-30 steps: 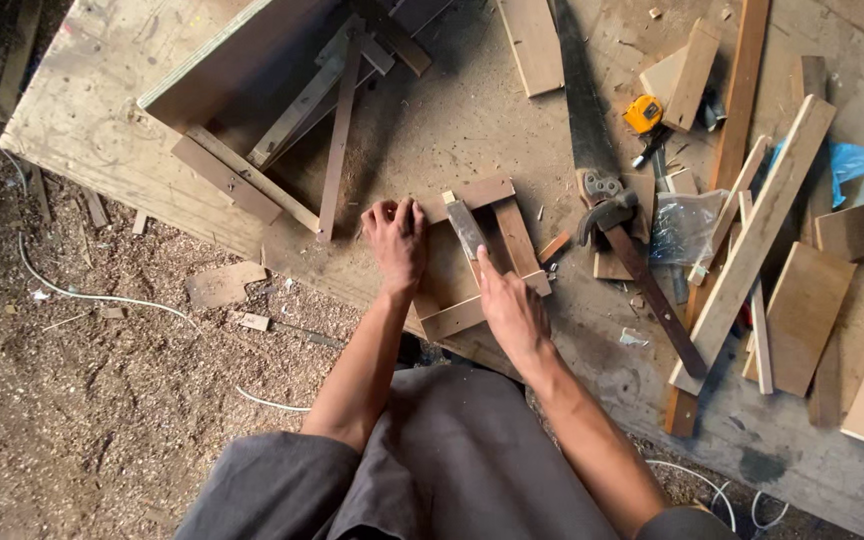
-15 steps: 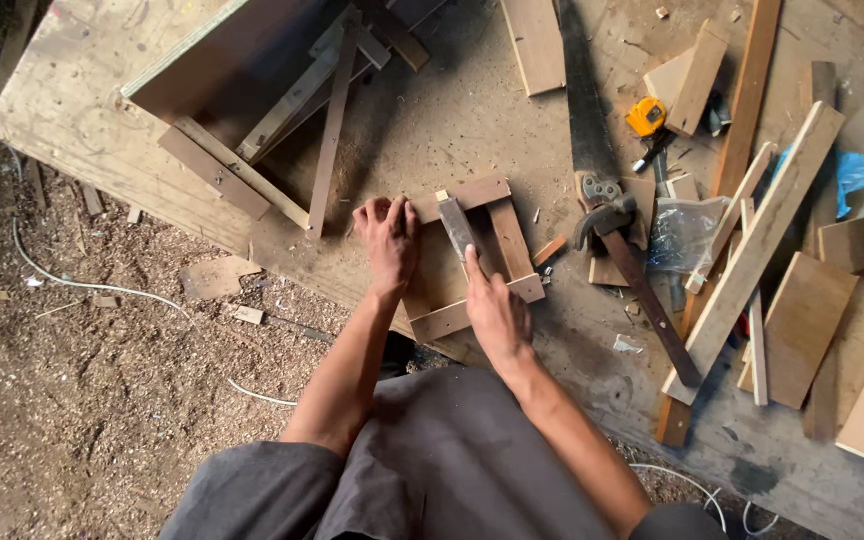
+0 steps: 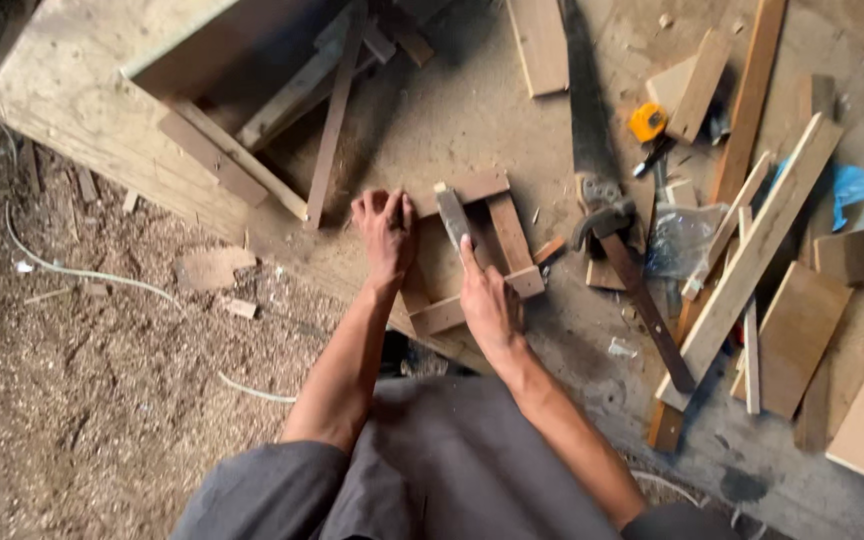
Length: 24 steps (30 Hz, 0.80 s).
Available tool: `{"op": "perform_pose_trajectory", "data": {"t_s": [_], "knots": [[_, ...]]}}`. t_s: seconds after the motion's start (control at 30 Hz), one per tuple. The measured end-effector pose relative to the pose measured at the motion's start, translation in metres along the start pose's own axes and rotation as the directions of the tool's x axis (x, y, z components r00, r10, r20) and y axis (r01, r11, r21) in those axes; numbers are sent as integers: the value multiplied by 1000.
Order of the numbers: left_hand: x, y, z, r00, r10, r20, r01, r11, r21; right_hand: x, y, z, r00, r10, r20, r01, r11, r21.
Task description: The person assembles a small wooden drawer by hammering nails into a frame and attaching a plywood panel. They use a hammer and a chisel to secure the pieces and adjust the fit of the drawer front.
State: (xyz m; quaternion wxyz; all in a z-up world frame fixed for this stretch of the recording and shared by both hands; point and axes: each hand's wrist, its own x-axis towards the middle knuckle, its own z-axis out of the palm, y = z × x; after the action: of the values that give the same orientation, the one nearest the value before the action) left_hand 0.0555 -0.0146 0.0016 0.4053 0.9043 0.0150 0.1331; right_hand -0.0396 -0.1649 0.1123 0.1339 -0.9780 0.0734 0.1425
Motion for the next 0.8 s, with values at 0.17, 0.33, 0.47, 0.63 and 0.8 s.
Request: {"op": "perform_pose_trajectory", "data": {"t_s": [0.17, 0.33, 0.47, 0.63, 0.8], "knots": [[-4, 4, -3, 999, 3, 37, -3, 1000, 14, -8, 5, -6, 1000, 9, 17, -9, 1000, 23], [7, 11, 3, 997, 34, 69, -36, 999, 32, -9, -1, -25, 994, 72, 77, -77, 996, 53], [-2, 10, 0, 998, 11, 69, -12, 1000, 13, -16, -9, -18, 998, 51, 36, -52, 998, 44], [-2, 11, 5, 999, 6, 34, -7, 999, 38, -14, -4, -10, 996, 85, 36, -87, 994, 66], [9, 10, 6, 997, 31, 75, -34, 999, 32, -6, -1, -5, 995, 14, -94, 1, 987, 160]]}}
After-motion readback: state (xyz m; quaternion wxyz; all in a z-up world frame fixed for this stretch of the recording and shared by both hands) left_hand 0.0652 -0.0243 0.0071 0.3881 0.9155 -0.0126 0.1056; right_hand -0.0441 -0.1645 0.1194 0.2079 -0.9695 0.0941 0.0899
